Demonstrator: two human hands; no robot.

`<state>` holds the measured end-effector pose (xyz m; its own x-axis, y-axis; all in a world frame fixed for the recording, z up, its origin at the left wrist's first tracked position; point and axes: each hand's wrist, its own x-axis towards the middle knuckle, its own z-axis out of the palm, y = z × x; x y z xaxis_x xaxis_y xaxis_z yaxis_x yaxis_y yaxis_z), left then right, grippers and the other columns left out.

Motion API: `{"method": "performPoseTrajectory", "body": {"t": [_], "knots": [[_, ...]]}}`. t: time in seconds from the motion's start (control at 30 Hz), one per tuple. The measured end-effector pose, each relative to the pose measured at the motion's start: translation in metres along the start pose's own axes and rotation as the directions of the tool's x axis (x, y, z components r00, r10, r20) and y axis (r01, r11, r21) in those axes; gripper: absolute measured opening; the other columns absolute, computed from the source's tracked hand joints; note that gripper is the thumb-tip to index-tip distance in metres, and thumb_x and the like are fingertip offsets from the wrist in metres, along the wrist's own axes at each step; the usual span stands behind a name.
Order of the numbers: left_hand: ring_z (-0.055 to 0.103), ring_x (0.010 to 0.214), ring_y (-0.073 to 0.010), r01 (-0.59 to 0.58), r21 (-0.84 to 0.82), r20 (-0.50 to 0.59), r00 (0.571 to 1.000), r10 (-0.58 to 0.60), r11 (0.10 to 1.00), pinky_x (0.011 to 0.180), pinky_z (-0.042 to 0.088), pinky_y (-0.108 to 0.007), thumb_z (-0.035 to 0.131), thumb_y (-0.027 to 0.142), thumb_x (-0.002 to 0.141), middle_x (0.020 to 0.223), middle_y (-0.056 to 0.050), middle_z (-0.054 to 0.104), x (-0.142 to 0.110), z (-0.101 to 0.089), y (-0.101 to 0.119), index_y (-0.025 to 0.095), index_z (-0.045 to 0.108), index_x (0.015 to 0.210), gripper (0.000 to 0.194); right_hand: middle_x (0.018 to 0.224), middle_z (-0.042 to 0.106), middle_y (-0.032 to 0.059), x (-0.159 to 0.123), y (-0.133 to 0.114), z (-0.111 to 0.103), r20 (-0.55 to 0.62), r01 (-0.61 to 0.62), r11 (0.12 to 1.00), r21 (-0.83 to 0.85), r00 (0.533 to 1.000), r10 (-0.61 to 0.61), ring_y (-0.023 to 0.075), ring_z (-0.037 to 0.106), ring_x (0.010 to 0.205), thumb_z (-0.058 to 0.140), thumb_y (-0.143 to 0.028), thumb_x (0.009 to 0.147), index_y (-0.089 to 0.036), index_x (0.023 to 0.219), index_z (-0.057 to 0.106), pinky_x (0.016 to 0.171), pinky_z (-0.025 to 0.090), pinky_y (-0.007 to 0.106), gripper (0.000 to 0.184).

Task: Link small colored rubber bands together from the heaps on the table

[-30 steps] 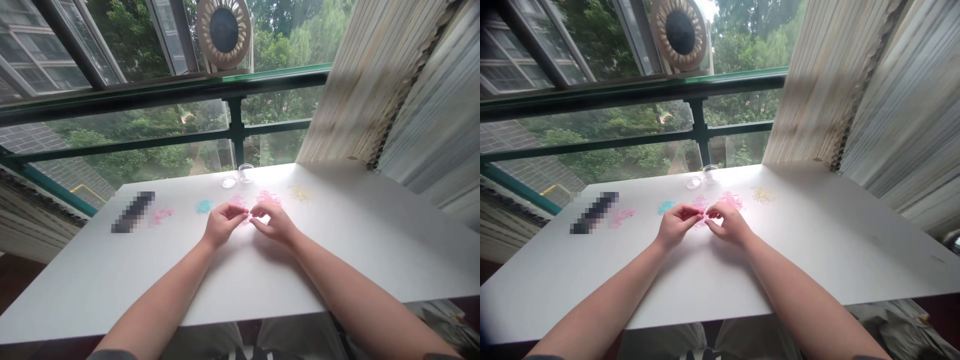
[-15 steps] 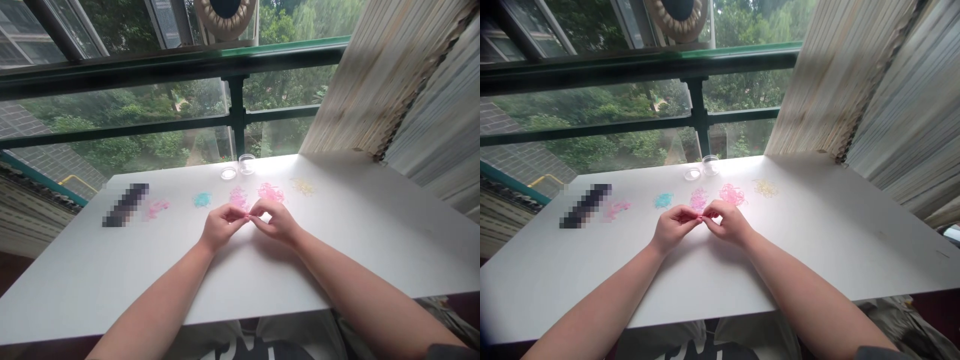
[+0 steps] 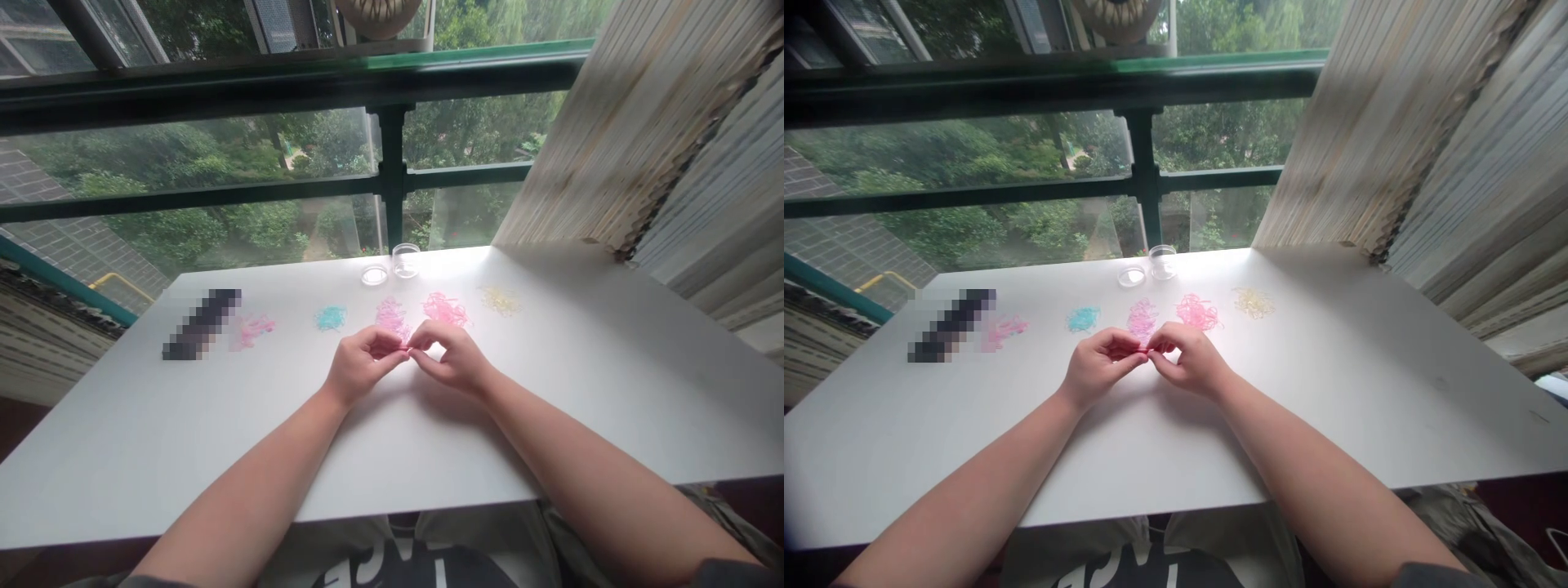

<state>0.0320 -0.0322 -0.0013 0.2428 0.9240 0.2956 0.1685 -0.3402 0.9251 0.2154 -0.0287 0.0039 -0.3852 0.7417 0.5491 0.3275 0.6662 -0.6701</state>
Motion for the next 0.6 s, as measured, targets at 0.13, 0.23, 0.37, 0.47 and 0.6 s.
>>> {"method": "performPoseTrajectory", "body": {"t": [0.13,0.23,0.37,0.47,0.6], "knots": [[0.068,0.075,-0.0176,-0.028,0.02,0.001,1.0,0.028,0.999,0.072,0.056,-0.029,0.072,0.028,0.068,0.081,-0.006,0.071,-0.0001,-0.0001,0.0017,0.015,0.064,0.084,0.022,0.073,0.062,0.0028,0.0002,-0.0013,-0.0003,0.011,-0.047,0.999,-0.01,0.999,0.047,0.0131,0.057,0.066,0.057,-0.016,0.076,-0.018,0.081,0.06,0.063,0.048,0.027,0.006],[0.068,0.075,-0.0173,-0.056,0.016,0.0,0.998,0.056,0.998,0.072,0.056,-0.028,0.071,0.026,0.069,0.081,-0.006,0.071,-0.0004,0.0008,0.0029,0.015,0.065,0.084,0.019,0.073,0.063,0.0028,0.0001,-0.0017,-0.0008,0.034,-0.079,0.997,-0.014,0.996,0.079,0.0128,0.057,0.065,0.056,-0.017,0.078,-0.018,0.082,0.06,0.062,0.048,0.026,0.006],[0.068,0.079,-0.0182,-0.077,-0.015,0.007,0.997,0.077,0.997,0.074,0.056,-0.029,0.069,0.024,0.072,0.084,-0.006,0.071,-0.0014,0.0024,0.0024,0.016,0.065,0.085,0.017,0.071,0.062,0.0023,-0.0006,-0.0014,-0.0017,0.037,-0.102,0.995,-0.013,0.994,0.102,0.0127,0.057,0.065,0.056,-0.019,0.079,-0.018,0.082,0.06,0.061,0.047,0.026,0.006],[0.067,0.081,-0.0184,-0.085,-0.022,0.012,0.996,0.085,0.996,0.076,0.056,-0.03,0.067,0.023,0.073,0.087,-0.006,0.071,-0.0016,0.0026,0.001,0.016,0.067,0.087,0.016,0.072,0.062,0.0023,-0.0009,-0.0005,-0.0019,0.023,-0.105,0.994,-0.007,0.994,0.105,0.0126,0.057,0.064,0.056,-0.019,0.078,-0.018,0.082,0.06,0.061,0.048,0.026,0.006],[0.066,0.083,-0.0184,-0.124,0.024,0.03,0.992,0.123,0.992,0.078,0.055,-0.03,0.065,0.024,0.075,0.088,-0.007,0.07,0.0006,0.0006,0.0,0.017,0.069,0.084,0.011,0.073,0.062,0.0024,-0.0014,0.0007,-0.0013,0.022,-0.101,0.995,-0.003,0.995,0.101,0.0126,0.057,0.065,0.056,-0.018,0.078,-0.018,0.083,0.059,0.062,0.049,0.026,0.006]]}}
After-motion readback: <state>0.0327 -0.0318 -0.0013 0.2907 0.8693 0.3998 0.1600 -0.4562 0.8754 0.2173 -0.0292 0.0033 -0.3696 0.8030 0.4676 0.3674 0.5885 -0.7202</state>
